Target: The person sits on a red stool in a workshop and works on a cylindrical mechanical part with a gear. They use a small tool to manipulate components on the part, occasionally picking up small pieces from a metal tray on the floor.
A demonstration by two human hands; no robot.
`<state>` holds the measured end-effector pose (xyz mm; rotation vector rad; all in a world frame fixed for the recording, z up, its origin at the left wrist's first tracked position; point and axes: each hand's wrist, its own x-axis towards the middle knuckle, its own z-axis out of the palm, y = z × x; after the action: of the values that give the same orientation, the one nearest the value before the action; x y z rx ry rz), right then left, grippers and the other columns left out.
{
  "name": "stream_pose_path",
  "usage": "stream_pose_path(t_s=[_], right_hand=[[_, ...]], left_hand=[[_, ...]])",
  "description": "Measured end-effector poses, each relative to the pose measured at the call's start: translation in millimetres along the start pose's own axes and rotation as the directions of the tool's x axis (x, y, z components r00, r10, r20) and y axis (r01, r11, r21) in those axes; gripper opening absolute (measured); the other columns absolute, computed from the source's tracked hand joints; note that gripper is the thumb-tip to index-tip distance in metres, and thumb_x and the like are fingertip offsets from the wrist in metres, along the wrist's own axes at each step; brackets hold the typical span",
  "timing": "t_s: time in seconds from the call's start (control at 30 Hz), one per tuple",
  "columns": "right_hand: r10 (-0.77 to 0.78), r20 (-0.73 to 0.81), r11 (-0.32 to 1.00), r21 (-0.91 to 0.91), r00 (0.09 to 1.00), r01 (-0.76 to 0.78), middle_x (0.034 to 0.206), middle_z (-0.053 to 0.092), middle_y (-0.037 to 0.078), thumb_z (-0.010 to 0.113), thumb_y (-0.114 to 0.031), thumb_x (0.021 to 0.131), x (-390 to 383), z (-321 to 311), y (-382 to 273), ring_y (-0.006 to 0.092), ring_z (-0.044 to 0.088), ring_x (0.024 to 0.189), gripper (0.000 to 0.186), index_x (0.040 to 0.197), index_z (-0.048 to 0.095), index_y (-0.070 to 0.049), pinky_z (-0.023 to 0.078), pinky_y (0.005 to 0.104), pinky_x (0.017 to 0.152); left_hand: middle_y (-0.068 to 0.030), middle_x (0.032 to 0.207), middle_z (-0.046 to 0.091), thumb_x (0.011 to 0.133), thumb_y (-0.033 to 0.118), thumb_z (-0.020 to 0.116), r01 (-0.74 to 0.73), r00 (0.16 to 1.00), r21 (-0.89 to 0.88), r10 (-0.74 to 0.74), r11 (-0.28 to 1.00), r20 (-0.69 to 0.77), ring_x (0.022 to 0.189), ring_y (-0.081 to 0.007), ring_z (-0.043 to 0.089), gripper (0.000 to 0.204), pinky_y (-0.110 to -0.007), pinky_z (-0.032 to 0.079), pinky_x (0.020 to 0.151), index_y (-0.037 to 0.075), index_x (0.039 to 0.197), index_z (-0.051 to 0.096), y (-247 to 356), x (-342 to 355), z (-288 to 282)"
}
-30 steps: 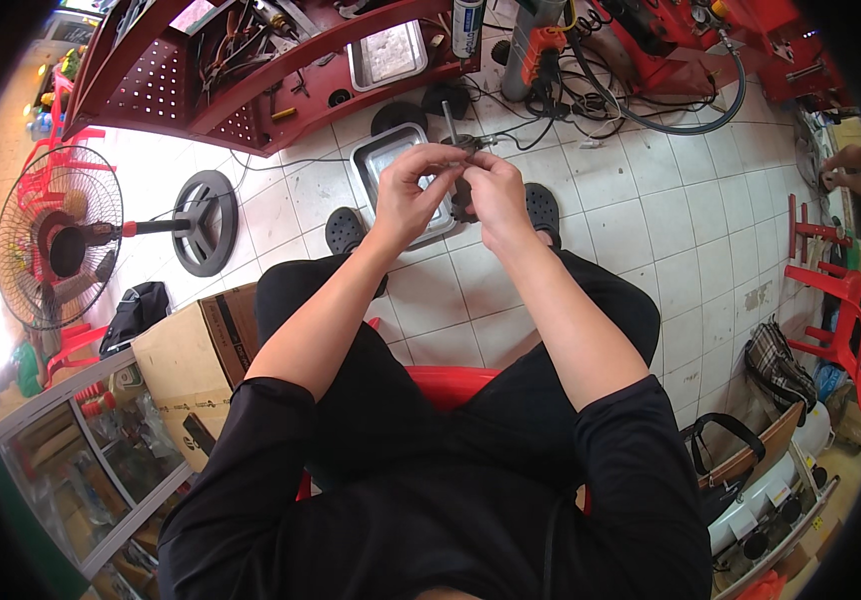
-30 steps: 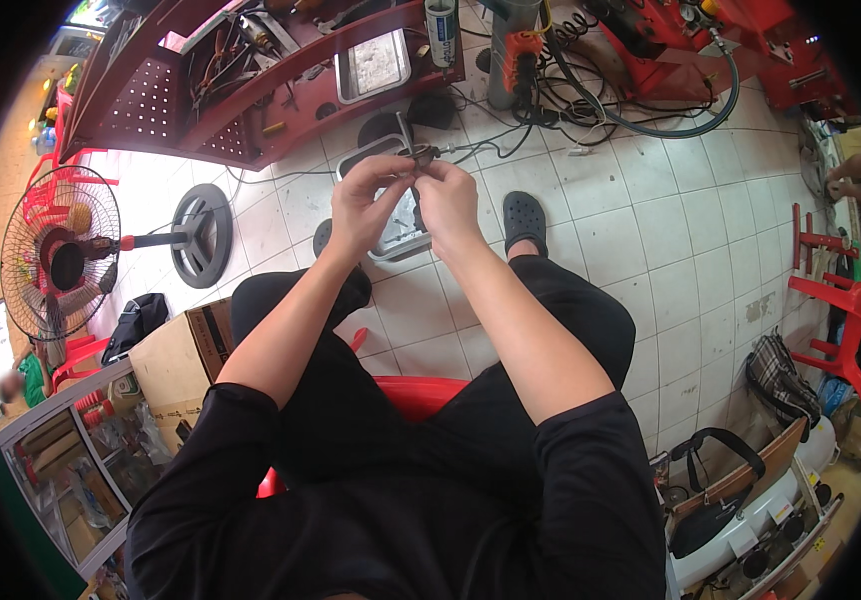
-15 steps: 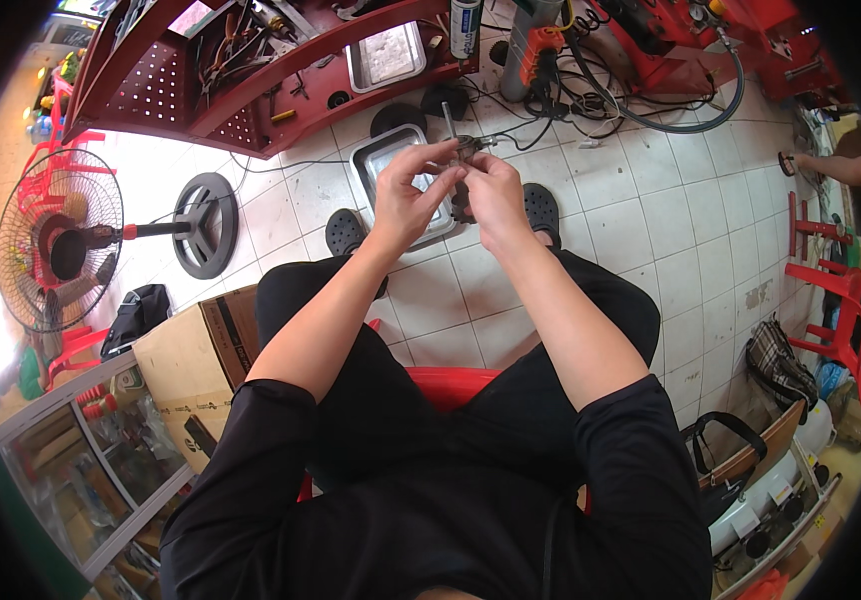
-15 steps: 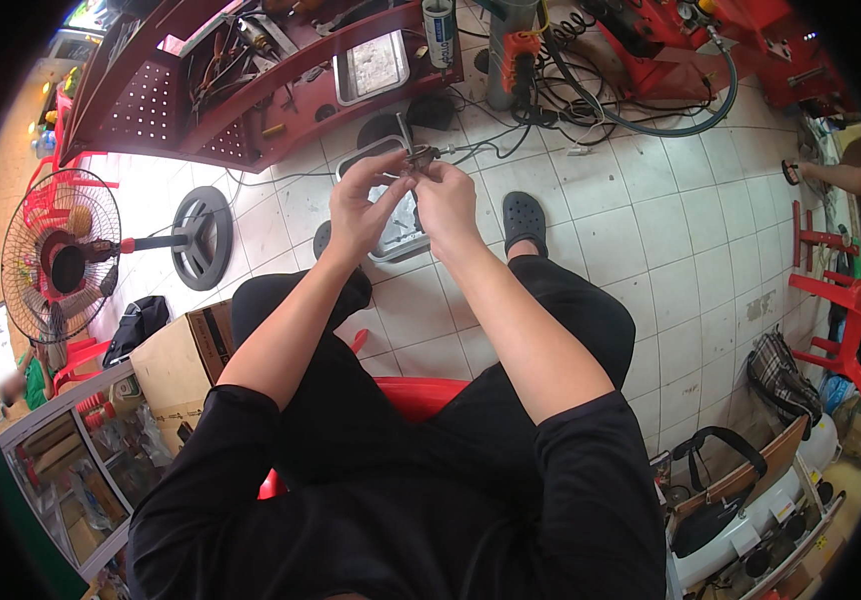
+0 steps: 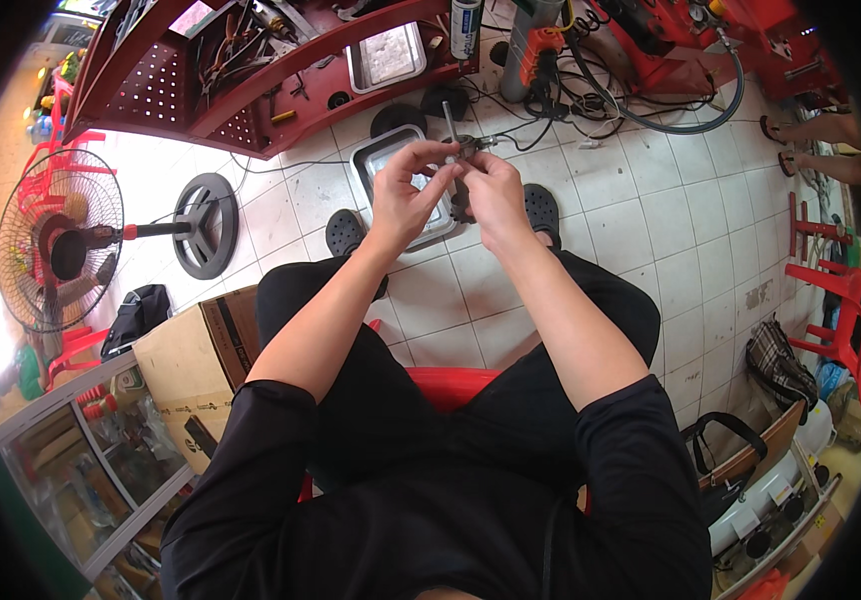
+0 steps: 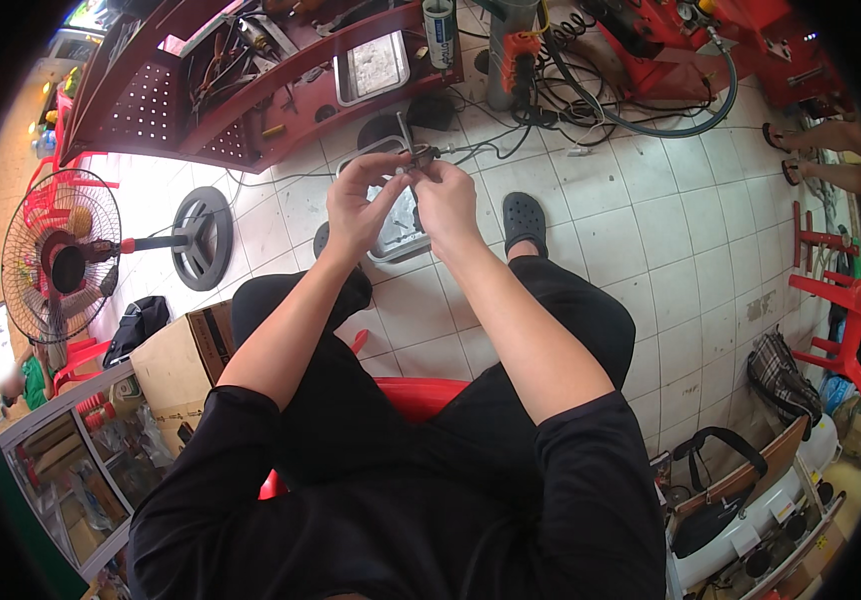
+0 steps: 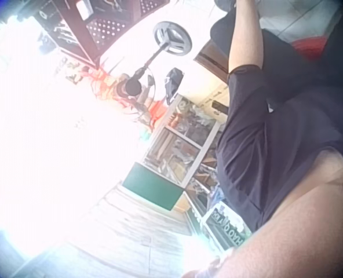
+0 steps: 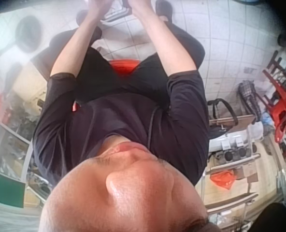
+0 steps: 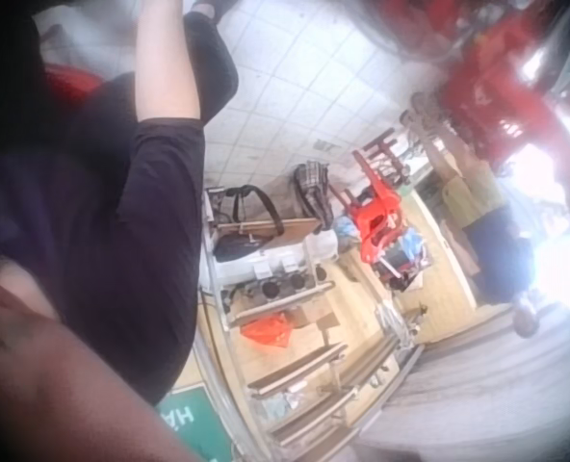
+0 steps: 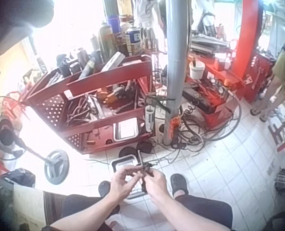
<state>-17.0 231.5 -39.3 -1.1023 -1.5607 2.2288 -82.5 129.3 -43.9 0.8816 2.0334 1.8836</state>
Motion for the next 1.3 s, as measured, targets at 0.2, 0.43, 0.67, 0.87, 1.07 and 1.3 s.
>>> stream_pose_path(t_s=[0.2, 0.43, 0.67, 0.87, 1.07, 1.3], right_hand=[[-0.005, -0.021, 0.999, -0.049, 1.0, 0.004, 0.08, 0.065, 0.011, 0.056, -0.007, 0.083, 4.4, -0.2, 6.4, 0.0141, 0.057, 0.072, 0.015, 0.088, 0.064, 0.005, 0.043, 0.0273, 0.066], [0.063, -0.011, 0.996, -0.066, 0.998, -0.063, 0.076, 0.063, 0.008, 0.057, -0.007, 0.083, 3.8, -2.2, 2.3, 0.0128, 0.055, 0.069, 0.015, 0.089, 0.064, 0.004, 0.043, 0.0274, 0.064], [-0.048, 0.04, 0.996, -0.078, 0.998, 0.051, 0.066, 0.053, -0.002, 0.053, -0.009, 0.084, 7.6, 2.0, 10.5, 0.003, 0.041, 0.049, 0.012, 0.09, 0.061, -0.001, 0.029, 0.0204, 0.039], [0.002, 0.014, 1.0, -0.031, 1.0, -0.002, 0.088, 0.063, 0.007, 0.049, 0.0, 0.082, -2.4, 0.3, -0.6, 0.0124, 0.058, 0.082, 0.023, 0.1, 0.061, 0.006, 0.046, 0.0255, 0.072], [0.02, 0.099, 0.998, -0.056, 0.995, -0.014, 0.078, 0.058, 0.001, 0.047, -0.004, 0.085, 5.9, 0.6, 16.5, 0.0045, 0.046, 0.055, 0.021, 0.099, 0.062, 0.001, 0.032, 0.019, 0.042], [0.016, 0.143, 0.999, -0.039, 0.99, -0.01, 0.074, 0.056, 0.001, 0.047, -0.005, 0.087, 14.4, -4.4, 25.8, 0.0046, 0.045, 0.05, 0.014, 0.096, 0.057, -0.002, 0.03, 0.0188, 0.039]], left_hand=[[-0.0082, 0.093, 0.066, 0.075, 0.005, 0.07, -0.063, 0.998, 0.193, 0.056, 0.979, 0.04, 0.087, -0.0153, 0.06, 0.018, -0.026, 0.048, 0.071, 0.003, 0.093, 0.068, 1.3, 0.4, -4.5], [-0.0088, 0.097, 0.065, 0.076, 0.0, 0.063, -0.111, 0.993, 0.214, 0.101, 0.971, 0.056, 0.087, -0.0169, 0.06, 0.022, -0.026, 0.048, 0.073, 0.004, 0.097, 0.068, 1.7, -0.4, -3.1], [-0.0078, 0.099, 0.066, 0.076, 0.001, 0.062, -0.104, 0.993, 0.241, 0.089, 0.965, 0.072, 0.088, -0.016, 0.061, 0.025, -0.026, 0.047, 0.074, 0.004, 0.101, 0.066, 0.7, -0.3, -7.2], [-0.008, 0.094, 0.065, 0.077, 0.007, 0.063, -0.152, 0.986, 0.202, 0.135, 0.968, 0.096, 0.082, -0.0205, 0.06, 0.022, -0.03, 0.046, 0.067, 0.006, 0.099, 0.065, 4.0, 1.9, -1.6], [-0.0111, 0.091, 0.063, 0.074, 0.003, 0.064, -0.235, 0.972, 0.12, 0.231, 0.965, 0.048, 0.087, -0.0253, 0.061, 0.019, -0.033, 0.049, 0.076, 0.004, 0.093, 0.066, 2.9, -0.1, -13.2], [-0.0073, 0.084, 0.063, 0.075, 0.009, 0.067, -0.188, 0.982, 0.223, 0.188, 0.957, 0.025, 0.083, -0.0266, 0.058, 0.019, -0.035, 0.047, 0.073, 0.008, 0.094, 0.065, 2.8, -2.5, -16.7]])
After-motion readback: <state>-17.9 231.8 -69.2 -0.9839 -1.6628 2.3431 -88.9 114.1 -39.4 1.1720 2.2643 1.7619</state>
